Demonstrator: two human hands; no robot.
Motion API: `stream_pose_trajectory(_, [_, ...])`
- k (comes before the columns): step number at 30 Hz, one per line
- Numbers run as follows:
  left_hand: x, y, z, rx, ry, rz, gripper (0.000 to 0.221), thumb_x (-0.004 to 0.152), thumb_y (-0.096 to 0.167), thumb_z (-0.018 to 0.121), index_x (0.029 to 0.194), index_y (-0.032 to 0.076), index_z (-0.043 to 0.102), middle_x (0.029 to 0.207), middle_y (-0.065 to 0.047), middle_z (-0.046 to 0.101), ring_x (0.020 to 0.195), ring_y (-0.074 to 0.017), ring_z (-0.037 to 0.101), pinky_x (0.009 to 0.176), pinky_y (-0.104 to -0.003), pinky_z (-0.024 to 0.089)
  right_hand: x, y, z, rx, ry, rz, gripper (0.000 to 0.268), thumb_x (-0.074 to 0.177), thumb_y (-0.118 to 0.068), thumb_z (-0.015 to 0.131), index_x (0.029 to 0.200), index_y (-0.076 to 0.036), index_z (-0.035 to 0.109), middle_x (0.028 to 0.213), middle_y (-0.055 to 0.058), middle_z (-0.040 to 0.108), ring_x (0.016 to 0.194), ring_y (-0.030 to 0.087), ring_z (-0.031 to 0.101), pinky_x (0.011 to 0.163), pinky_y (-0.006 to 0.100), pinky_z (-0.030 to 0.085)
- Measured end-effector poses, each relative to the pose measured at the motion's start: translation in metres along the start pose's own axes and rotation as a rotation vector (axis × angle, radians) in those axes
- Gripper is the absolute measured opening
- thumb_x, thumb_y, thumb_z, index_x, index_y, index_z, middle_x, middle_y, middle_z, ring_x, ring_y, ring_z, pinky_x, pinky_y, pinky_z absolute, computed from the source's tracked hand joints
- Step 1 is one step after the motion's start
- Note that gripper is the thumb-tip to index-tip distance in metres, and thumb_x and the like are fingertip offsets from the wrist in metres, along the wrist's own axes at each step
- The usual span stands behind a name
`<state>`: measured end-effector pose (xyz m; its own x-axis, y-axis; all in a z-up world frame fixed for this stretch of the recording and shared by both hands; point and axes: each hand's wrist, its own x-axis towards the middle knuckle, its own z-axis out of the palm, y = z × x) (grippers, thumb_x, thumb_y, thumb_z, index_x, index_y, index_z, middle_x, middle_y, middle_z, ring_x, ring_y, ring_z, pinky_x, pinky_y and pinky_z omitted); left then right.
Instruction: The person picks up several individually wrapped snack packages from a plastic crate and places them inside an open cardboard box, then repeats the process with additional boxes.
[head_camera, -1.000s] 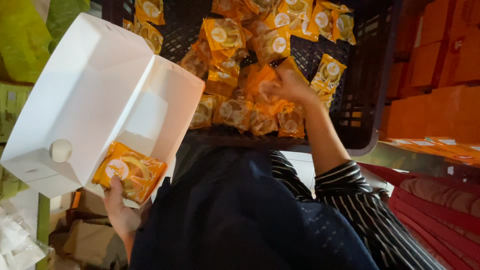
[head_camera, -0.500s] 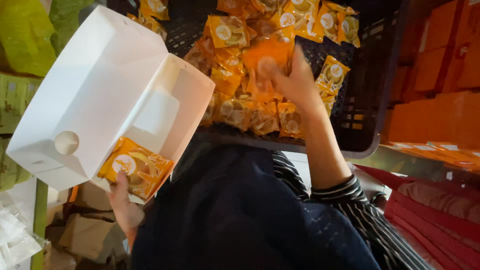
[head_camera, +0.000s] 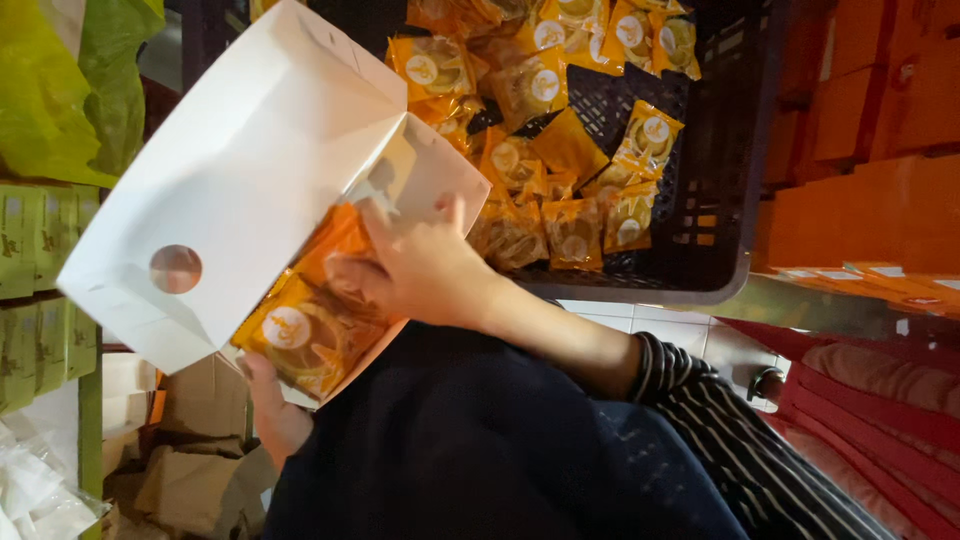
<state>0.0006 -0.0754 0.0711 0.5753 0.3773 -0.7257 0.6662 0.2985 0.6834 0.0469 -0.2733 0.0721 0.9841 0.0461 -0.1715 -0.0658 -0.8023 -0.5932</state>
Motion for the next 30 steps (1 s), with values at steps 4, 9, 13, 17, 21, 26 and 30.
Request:
stream_pose_trajectory(4, [0.011,-0.006,-0.007,0.103,0.093,-0.049,0.066,0.094,0.056,0.050,0.142,0.011,0.059,0.141,-0.001,0.064,0.121,-0.0168,0.067,0.097,-0.031,0.058,0.001,0.002,0.025,-0.127,0.081,-0.067,0.062,0.097,-0.064,0.040,0.111,-0.005,0.053,0.079,0.008,0.072,0.077,0.044,0.067,0.088,0.065,0.033])
stream_pose_trajectory(9, [0.041,-0.032,-0.018,-0.158,-0.029,0.123,0.071,0.091,0.050,0.060,0.143,0.001,0.056,0.143,-0.013,0.063,0.124,-0.0267,0.067,0.103,-0.039,0.060,0.008,0.023,-0.009,0.016,0.259,-0.236,0.065,0.097,-0.059,0.048,0.130,-0.003,0.055,0.131,0.019,0.059,0.119,0.040,0.061,0.102,0.070,0.039])
stream_pose_trajectory(13, [0.052,-0.030,-0.028,-0.154,-0.044,0.221,0.072,0.094,0.049,0.057,0.148,0.001,0.050,0.151,-0.013,0.056,0.132,-0.0295,0.063,0.108,-0.041,0.058,-0.004,0.062,-0.054,0.104,0.656,-0.366,0.020,0.097,-0.002,0.069,0.116,0.000,0.063,0.118,0.018,0.062,0.114,0.037,0.059,0.099,0.049,0.047])
stream_pose_trajectory(17, [0.093,-0.047,-0.056,-0.171,0.036,0.128,0.066,0.093,0.049,0.061,0.143,0.006,0.058,0.146,-0.007,0.063,0.125,-0.0198,0.068,0.106,-0.036,0.060,-0.012,0.157,-0.059,0.054,0.511,-0.377,0.016,0.095,0.010,0.056,0.101,0.000,0.067,0.096,0.016,0.061,0.085,0.035,0.058,0.071,0.046,0.042])
stream_pose_trajectory(21, [0.082,-0.039,-0.050,-0.200,-0.073,0.210,0.070,0.095,0.050,0.059,0.147,0.004,0.052,0.149,-0.009,0.058,0.131,-0.0243,0.063,0.108,-0.040,0.057,-0.037,0.255,-0.003,-0.458,-0.144,-0.388,0.033,0.080,-0.006,0.074,0.112,-0.017,0.076,0.131,0.005,0.061,0.124,0.033,0.055,0.101,0.057,0.042])
stream_pose_trajectory(26, [0.048,-0.014,-0.031,-0.312,-0.218,0.214,0.076,0.091,0.050,0.060,0.151,0.006,0.047,0.155,-0.012,0.054,0.139,-0.0308,0.058,0.114,-0.046,0.054,-0.066,0.274,0.002,-0.698,-0.468,-0.420,0.084,0.076,-0.004,0.079,0.151,-0.025,0.045,0.141,0.012,0.059,0.136,0.034,0.047,0.081,0.056,0.051])
stream_pose_trajectory(30, [0.067,-0.027,-0.041,-0.306,-0.172,0.225,0.066,0.096,0.047,0.057,0.151,0.012,0.049,0.152,-0.007,0.058,0.135,-0.0264,0.062,0.109,-0.044,0.058,-0.077,0.270,-0.006,-0.802,-0.493,-0.363,0.095,0.080,0.001,0.066,0.160,-0.032,0.027,0.146,-0.007,0.049,0.123,0.033,0.050,0.083,0.053,0.049])
